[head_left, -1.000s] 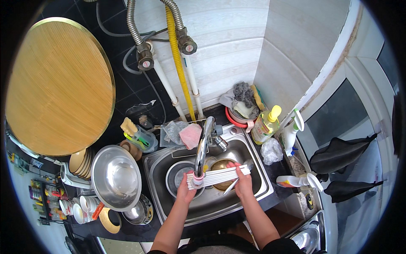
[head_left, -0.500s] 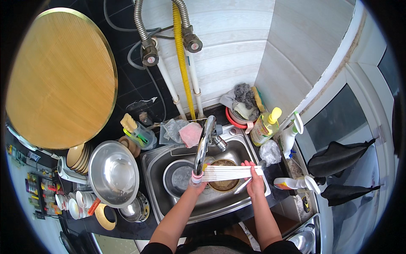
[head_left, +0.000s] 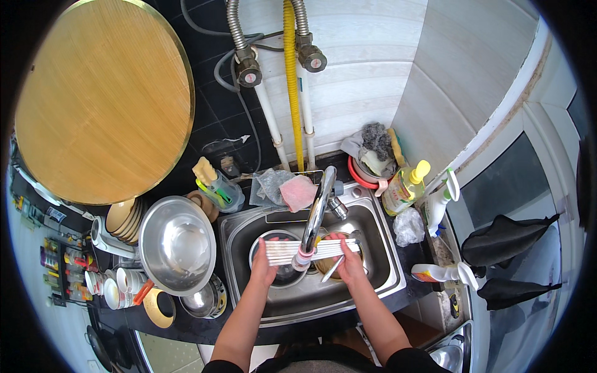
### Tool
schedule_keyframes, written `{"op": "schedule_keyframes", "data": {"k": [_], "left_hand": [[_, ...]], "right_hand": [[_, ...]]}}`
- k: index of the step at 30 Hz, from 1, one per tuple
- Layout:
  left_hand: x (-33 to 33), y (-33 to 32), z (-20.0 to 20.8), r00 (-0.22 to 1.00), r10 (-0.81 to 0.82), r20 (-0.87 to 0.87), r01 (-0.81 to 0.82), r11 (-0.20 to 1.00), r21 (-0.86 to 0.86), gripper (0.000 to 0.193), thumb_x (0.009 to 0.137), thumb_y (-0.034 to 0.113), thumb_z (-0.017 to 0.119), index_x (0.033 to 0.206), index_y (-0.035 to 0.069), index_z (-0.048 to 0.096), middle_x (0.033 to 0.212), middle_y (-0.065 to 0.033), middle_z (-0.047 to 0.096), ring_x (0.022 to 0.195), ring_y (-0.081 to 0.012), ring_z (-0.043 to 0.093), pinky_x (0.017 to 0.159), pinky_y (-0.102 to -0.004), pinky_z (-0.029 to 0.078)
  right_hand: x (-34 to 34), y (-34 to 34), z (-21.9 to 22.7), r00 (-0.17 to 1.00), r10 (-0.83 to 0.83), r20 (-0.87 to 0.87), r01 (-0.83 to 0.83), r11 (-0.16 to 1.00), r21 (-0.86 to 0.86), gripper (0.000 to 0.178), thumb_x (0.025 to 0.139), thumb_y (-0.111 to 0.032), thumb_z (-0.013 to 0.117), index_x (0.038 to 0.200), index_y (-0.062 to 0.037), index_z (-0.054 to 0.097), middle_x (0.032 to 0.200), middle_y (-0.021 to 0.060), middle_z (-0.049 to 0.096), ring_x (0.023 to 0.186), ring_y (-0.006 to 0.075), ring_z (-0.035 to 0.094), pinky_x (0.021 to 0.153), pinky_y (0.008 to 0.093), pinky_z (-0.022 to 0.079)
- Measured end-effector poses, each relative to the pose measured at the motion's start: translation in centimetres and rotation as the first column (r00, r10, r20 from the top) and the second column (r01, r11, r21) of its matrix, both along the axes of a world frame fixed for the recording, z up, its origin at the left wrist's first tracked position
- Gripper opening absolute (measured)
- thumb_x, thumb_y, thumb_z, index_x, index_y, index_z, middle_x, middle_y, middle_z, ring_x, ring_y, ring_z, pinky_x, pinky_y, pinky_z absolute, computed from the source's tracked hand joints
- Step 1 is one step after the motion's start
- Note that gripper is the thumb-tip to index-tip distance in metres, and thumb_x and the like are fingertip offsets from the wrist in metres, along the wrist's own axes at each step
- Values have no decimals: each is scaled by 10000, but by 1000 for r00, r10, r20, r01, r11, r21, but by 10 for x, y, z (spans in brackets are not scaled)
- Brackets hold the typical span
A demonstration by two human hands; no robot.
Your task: The person washes a metal bowl, a white plate, a small metal bowl, and a bundle of chopsticks in a kitchen sink. They use a pink sponge to scrub the items and rinse them under running water from the faucet.
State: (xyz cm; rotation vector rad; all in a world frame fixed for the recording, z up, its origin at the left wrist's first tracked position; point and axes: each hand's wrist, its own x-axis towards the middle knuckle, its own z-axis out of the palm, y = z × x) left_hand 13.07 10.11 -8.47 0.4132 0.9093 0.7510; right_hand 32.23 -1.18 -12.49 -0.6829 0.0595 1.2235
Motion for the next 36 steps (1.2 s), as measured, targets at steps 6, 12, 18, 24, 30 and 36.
{"op": "schedule_keyframes", "data": {"k": [6, 12, 18, 24, 30, 36], "left_hand": [[-45, -8, 18, 989, 148, 5, -148, 987, 69, 555, 891, 486, 336, 1077, -21, 462, 1095, -245, 533, 1025, -315, 526, 909, -412, 405], [-81, -21, 25, 967, 254, -18, -251, 963, 101, 537, 890, 488, 342, 1050, -5, 483, 1096, -231, 536, 1029, -310, 523, 906, -412, 409], [-104, -32, 10, 963, 270, 23, -271, 961, 63, 483, 877, 483, 390, 978, 28, 518, 1095, -219, 540, 1054, -321, 502, 921, -436, 390], [-109, -42, -6, 943, 331, 27, -328, 942, -77, 493, 886, 475, 370, 989, 20, 528, 1080, -203, 550, 1017, -318, 523, 884, -433, 417], [-104, -38, -30, 953, 299, -55, -303, 948, -101, 423, 906, 403, 376, 1051, 30, 512, 1051, -133, 559, 978, -284, 540, 841, -418, 440], [-80, -23, -28, 992, 129, 12, -128, 988, -92, 381, 893, 352, 434, 1106, 43, 502, 1083, -142, 551, 1023, -283, 520, 881, -416, 415]], "right_hand": [[-36, 23, -23, 975, 147, -166, -140, 989, 51, 300, 913, -164, 414, 1185, -38, 436, 1216, 118, 479, 1113, 213, 475, 934, 341, 407], [-64, 32, -6, 942, 299, -152, -293, 954, 58, 348, 914, -169, 369, 1227, -18, 369, 1264, 174, 420, 1145, 278, 448, 976, 371, 365], [-71, 32, -2, 917, 379, -124, -368, 924, 103, 374, 927, -245, 338, 1217, -11, 374, 1286, 177, 395, 1171, 294, 422, 983, 371, 357], [-69, 28, -6, 906, 421, -48, -414, 903, 111, 376, 938, -245, 306, 1217, 1, 366, 1284, 188, 392, 1174, 292, 419, 972, 367, 367], [-61, 32, -10, 927, 373, 47, -376, 925, 60, 340, 926, -193, 354, 1185, 22, 400, 1204, 182, 468, 1100, 266, 487, 944, 358, 396], [-44, 24, -35, 962, 242, 126, -232, 969, -83, 261, 903, -170, 435, 1097, -3, 490, 1087, 131, 559, 987, 198, 553, 843, 320, 453]]}}
